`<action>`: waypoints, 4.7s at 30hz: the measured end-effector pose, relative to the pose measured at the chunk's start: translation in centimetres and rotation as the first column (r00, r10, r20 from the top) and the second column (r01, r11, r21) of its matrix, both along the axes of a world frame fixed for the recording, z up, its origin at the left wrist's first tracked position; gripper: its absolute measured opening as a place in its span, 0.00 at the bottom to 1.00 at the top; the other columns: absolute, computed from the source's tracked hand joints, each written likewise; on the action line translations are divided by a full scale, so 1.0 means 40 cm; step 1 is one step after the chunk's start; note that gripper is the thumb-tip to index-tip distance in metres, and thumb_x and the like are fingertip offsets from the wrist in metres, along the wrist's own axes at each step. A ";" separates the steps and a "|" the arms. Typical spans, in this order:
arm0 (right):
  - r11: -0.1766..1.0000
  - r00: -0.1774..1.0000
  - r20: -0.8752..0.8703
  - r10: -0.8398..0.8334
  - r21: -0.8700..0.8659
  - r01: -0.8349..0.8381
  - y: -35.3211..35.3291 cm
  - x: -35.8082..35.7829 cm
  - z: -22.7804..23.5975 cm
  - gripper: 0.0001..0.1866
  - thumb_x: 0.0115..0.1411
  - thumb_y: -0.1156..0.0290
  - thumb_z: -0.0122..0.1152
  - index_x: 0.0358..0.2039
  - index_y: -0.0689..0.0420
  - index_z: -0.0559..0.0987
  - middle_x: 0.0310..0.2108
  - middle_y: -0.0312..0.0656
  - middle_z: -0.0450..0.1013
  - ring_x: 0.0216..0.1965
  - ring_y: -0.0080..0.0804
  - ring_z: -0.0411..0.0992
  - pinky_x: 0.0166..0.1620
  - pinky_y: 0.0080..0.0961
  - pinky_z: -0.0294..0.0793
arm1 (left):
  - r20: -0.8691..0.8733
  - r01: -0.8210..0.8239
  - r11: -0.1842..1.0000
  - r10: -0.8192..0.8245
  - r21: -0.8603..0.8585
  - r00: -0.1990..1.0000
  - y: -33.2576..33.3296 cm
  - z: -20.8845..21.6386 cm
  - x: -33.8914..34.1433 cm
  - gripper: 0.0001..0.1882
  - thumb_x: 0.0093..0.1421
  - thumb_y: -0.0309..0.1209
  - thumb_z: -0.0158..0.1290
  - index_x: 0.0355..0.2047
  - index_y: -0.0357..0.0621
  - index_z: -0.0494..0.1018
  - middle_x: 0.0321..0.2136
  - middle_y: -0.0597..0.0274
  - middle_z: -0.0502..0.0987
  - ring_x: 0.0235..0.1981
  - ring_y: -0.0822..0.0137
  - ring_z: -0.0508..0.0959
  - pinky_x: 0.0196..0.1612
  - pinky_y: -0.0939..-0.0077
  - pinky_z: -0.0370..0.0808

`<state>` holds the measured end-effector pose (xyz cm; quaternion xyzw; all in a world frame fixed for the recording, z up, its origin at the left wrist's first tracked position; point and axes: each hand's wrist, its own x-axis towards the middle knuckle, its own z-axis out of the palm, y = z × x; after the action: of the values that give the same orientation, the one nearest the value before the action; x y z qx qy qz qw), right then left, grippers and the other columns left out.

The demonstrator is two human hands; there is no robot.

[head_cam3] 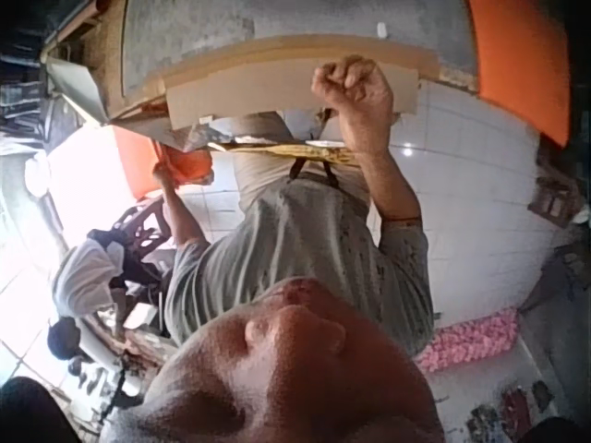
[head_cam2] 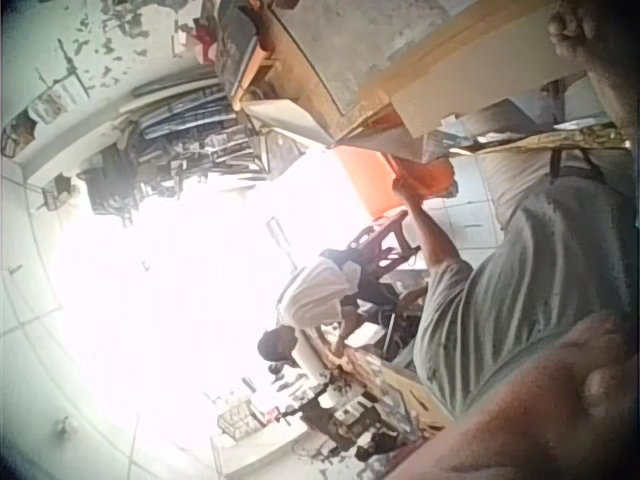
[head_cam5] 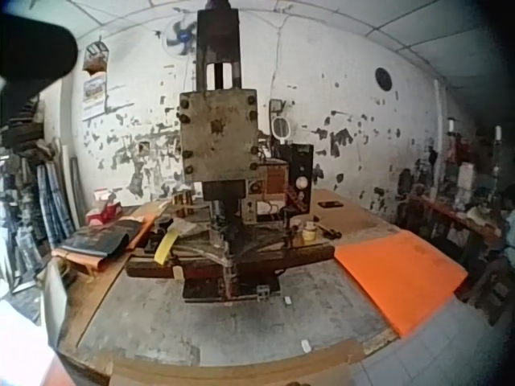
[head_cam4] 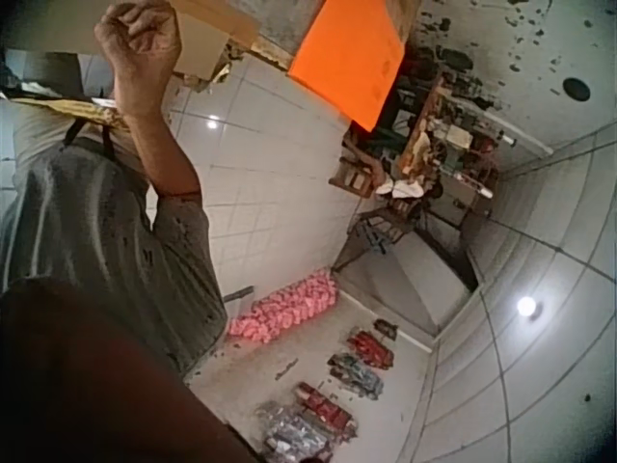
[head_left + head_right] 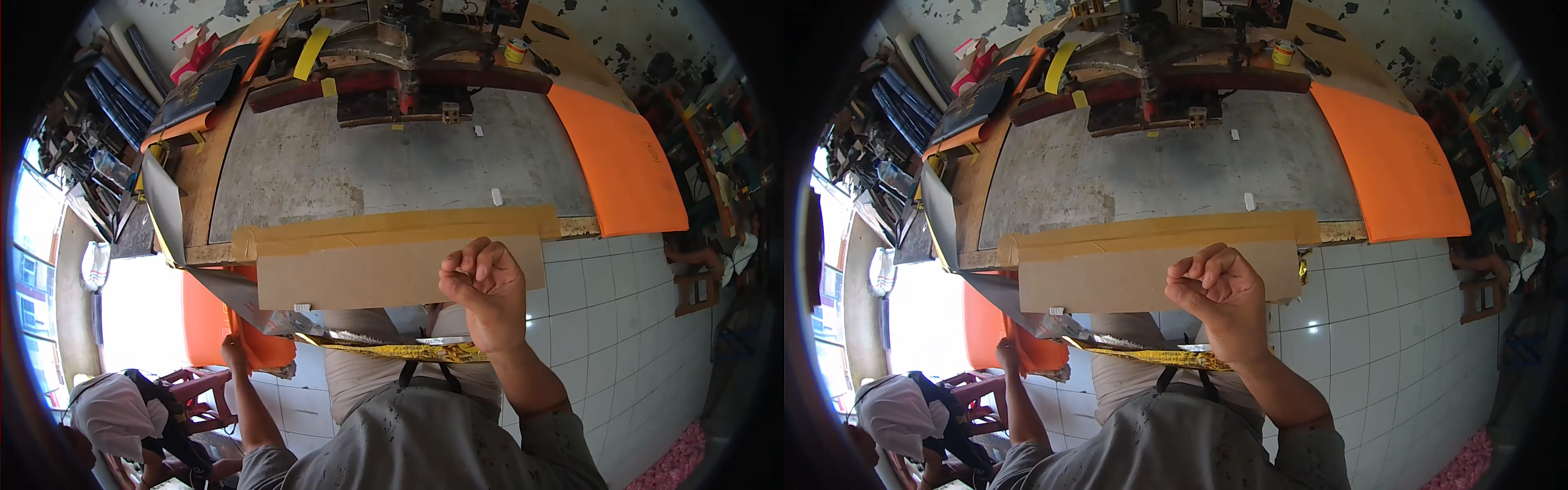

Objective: The person places a sheet of orange cardstock under a stamping machine, aligns a strip of gold foil over the surface, and presses down with the machine to apply a gold-stamped design.

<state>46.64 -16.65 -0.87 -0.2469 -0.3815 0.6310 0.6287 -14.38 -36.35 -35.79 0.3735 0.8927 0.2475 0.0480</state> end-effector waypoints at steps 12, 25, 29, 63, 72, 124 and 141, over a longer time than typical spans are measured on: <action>0.960 0.935 0.354 0.037 0.246 -0.131 -0.002 -0.036 -0.051 0.14 0.58 0.94 0.66 0.31 0.60 0.74 0.40 0.38 0.70 0.49 0.33 0.82 0.52 0.31 0.86 | 0.179 0.135 0.991 -0.129 -0.017 0.975 0.052 -0.083 0.003 0.27 0.58 0.44 0.72 0.52 0.42 0.80 0.47 0.42 0.78 0.45 0.51 0.82 0.47 0.58 0.81; 0.768 0.528 0.717 -0.455 0.616 -0.174 0.007 0.013 -0.053 0.13 0.54 0.95 0.68 0.33 0.62 0.79 0.42 0.44 0.76 0.45 0.38 0.84 0.44 0.28 0.88 | -0.089 -0.079 0.967 0.059 -0.244 0.994 0.123 -0.071 0.128 0.27 0.59 0.31 0.62 0.60 0.43 0.72 0.57 0.46 0.71 0.60 0.42 0.71 0.62 0.51 0.73; 0.808 0.497 0.728 -0.471 0.583 -0.087 0.009 0.014 -0.079 0.14 0.53 0.94 0.71 0.33 0.61 0.79 0.41 0.43 0.76 0.41 0.36 0.83 0.44 0.28 0.88 | -0.133 -0.001 0.978 -0.027 -0.210 0.991 0.134 -0.068 0.156 0.17 0.62 0.29 0.58 0.52 0.41 0.77 0.49 0.47 0.75 0.55 0.43 0.74 0.58 0.50 0.74; 0.462 0.620 0.779 0.090 0.519 -0.720 -0.086 -0.410 0.014 0.33 0.67 0.64 0.66 0.68 0.63 0.68 0.62 0.56 0.71 0.58 0.53 0.77 0.59 0.38 0.81 | -0.538 0.039 0.855 0.289 0.517 0.792 -0.090 0.602 0.491 0.26 0.72 0.46 0.56 0.59 0.39 0.70 0.60 0.44 0.71 0.60 0.51 0.75 0.56 0.51 0.77; 0.237 0.246 0.879 0.409 0.158 -0.959 -0.164 -0.382 0.138 0.53 0.65 0.64 0.69 0.79 0.63 0.44 0.70 0.68 0.59 0.56 0.66 0.77 0.53 0.43 0.83 | -0.343 0.717 0.523 -0.640 0.460 0.687 0.167 0.896 0.782 0.21 0.71 0.46 0.56 0.52 0.41 0.76 0.66 0.41 0.67 0.68 0.42 0.67 0.65 0.44 0.67; 0.903 0.075 0.900 -0.429 0.428 0.022 0.130 0.186 -0.037 0.18 0.63 0.71 0.72 0.54 0.59 0.83 0.40 0.41 0.71 0.44 0.38 0.72 0.50 0.36 0.73 | -0.200 0.701 0.696 -0.717 -0.153 0.668 0.538 0.865 0.645 0.35 0.73 0.48 0.51 0.74 0.45 0.63 0.78 0.53 0.55 0.79 0.50 0.52 0.80 0.48 0.42; 0.888 -0.006 0.910 -0.415 0.403 -0.223 0.050 0.265 -0.060 0.24 0.66 0.64 0.67 0.62 0.54 0.80 0.72 0.39 0.68 0.76 0.47 0.59 0.74 0.54 0.55 | -0.215 0.656 0.754 -0.644 -0.019 0.734 0.418 0.810 0.636 0.32 0.68 0.38 0.53 0.72 0.46 0.66 0.77 0.56 0.60 0.79 0.50 0.53 0.79 0.43 0.43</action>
<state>57.24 -14.64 -3.27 -0.4955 -0.8232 0.1157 0.2516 11.08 -19.64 -3.38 0.6868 0.6982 0.2006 0.0267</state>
